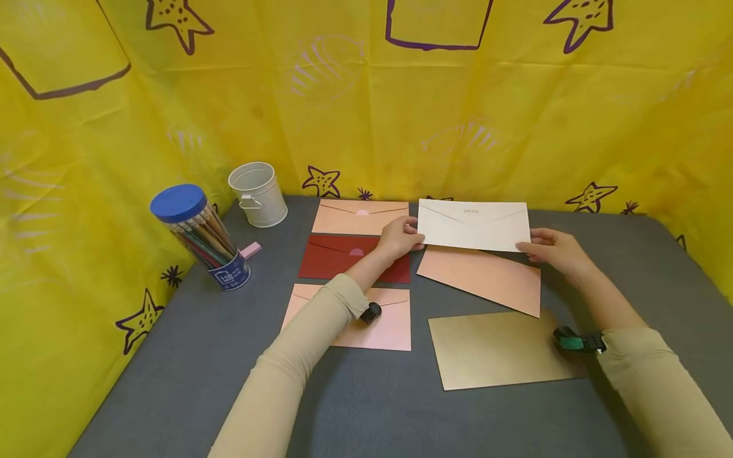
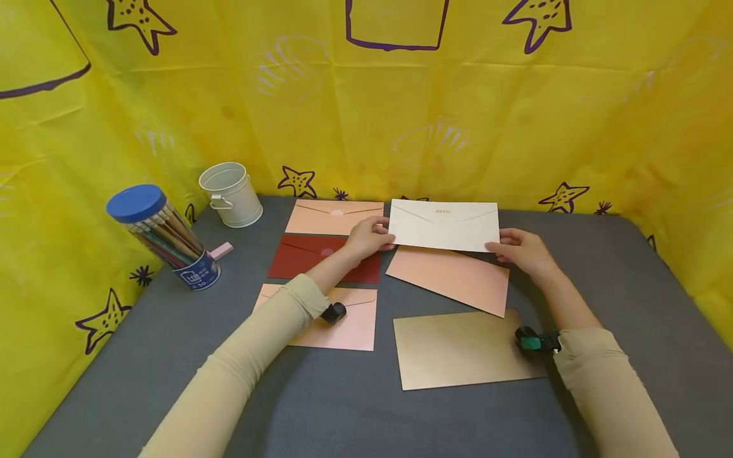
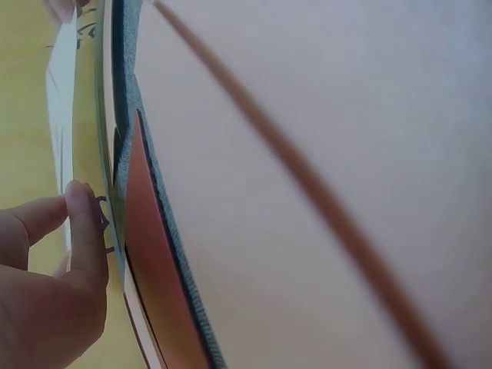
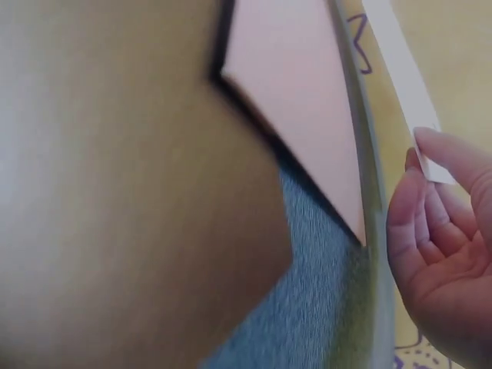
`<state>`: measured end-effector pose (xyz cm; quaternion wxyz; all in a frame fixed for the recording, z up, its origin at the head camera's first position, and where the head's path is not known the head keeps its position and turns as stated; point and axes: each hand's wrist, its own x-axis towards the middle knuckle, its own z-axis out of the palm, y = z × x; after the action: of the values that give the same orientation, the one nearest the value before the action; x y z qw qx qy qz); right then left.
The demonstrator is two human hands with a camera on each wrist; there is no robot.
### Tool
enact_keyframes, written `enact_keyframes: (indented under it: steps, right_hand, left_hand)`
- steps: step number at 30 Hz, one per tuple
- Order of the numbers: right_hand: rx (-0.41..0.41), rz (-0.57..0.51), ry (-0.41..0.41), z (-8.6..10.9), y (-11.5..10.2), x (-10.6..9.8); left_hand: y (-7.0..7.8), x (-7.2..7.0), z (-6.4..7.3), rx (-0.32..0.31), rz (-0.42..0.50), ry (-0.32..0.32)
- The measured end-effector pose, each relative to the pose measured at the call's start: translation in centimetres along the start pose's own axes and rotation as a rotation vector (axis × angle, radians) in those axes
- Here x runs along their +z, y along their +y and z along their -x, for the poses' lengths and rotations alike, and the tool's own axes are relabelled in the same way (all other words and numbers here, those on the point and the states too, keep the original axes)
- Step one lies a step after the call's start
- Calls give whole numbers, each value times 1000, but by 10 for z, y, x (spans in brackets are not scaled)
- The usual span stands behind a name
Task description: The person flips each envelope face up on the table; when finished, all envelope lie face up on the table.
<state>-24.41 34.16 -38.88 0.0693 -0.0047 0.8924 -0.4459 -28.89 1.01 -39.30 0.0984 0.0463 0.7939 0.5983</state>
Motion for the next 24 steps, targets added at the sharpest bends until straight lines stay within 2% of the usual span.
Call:
enact_keyframes:
  steps: [5,12,16,20,24]
  right_hand:
    - [36,5,6,-9,-2,4]
    - [97,-30,-4,-17,2,5]
    - [120,-132,3,-18,2,6]
    - [123,-250,8,-18,2,6]
    - [128,-333,7,-19,3,7]
  left_hand:
    - [-1,0,-1,-32,31,52]
    - [-3,0,-3,-50,11,53]
    - [-3,1,-2,-59,-11,56]
    - [-3,1,-2,-49,-85,78]
    - [-4,2,-4,-37,-120,86]
